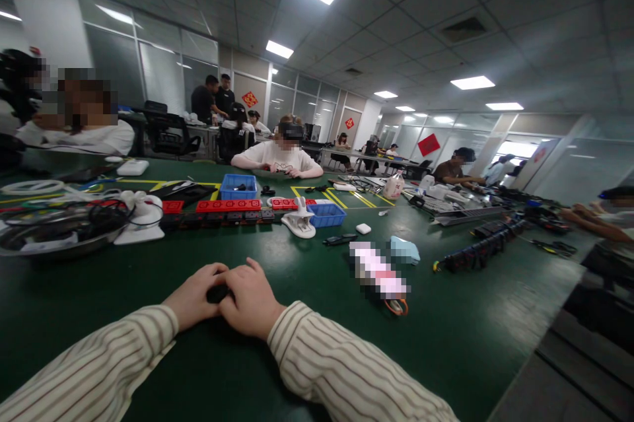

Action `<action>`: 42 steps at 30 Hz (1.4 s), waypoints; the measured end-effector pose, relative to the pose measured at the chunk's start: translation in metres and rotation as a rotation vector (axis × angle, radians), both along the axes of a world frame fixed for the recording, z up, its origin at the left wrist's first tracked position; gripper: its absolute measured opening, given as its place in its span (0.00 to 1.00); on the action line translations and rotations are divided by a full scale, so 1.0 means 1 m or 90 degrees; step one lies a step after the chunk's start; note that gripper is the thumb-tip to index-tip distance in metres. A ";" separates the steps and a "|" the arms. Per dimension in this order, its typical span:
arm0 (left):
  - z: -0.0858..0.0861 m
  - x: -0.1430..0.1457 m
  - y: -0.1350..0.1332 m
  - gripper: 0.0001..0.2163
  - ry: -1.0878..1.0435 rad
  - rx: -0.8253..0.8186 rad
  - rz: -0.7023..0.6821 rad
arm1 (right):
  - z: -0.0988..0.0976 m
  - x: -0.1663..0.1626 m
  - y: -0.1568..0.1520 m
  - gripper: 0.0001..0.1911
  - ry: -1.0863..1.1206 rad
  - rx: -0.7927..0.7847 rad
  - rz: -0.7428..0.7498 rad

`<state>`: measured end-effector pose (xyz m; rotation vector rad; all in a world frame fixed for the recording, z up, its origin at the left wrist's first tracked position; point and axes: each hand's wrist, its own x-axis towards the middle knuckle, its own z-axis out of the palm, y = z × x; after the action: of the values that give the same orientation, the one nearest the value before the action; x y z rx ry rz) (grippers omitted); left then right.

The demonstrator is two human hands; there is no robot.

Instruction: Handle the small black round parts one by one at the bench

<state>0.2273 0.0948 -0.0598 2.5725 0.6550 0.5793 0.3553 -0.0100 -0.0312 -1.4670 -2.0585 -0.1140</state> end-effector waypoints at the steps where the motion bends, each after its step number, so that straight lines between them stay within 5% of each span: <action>1: 0.000 0.000 0.000 0.14 0.001 -0.007 0.001 | 0.000 0.000 0.000 0.16 0.019 -0.004 0.005; 10: -0.002 -0.001 0.000 0.31 -0.062 -0.009 0.018 | -0.001 0.005 0.003 0.21 0.215 -0.006 -0.165; 16: -0.001 0.000 -0.001 0.18 -0.007 0.018 0.006 | -0.002 0.004 0.005 0.16 0.121 -0.022 -0.205; 23: -0.002 0.000 0.004 0.15 -0.002 0.023 -0.024 | -0.001 0.004 0.005 0.08 -0.022 0.034 -0.088; 29: -0.006 0.000 0.008 0.17 0.009 0.026 -0.006 | 0.004 0.002 -0.001 0.14 -0.005 0.063 0.047; 39: -0.001 -0.001 0.005 0.23 -0.002 0.022 0.005 | 0.000 0.007 0.004 0.28 0.206 -0.003 -0.168; 42: -0.003 -0.001 0.006 0.22 -0.014 0.046 0.013 | -0.004 0.008 0.008 0.26 0.204 -0.023 -0.196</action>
<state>0.2264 0.1008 -0.0633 2.6248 0.6648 0.6489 0.3633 -0.0020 -0.0347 -1.6940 -1.5823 0.0351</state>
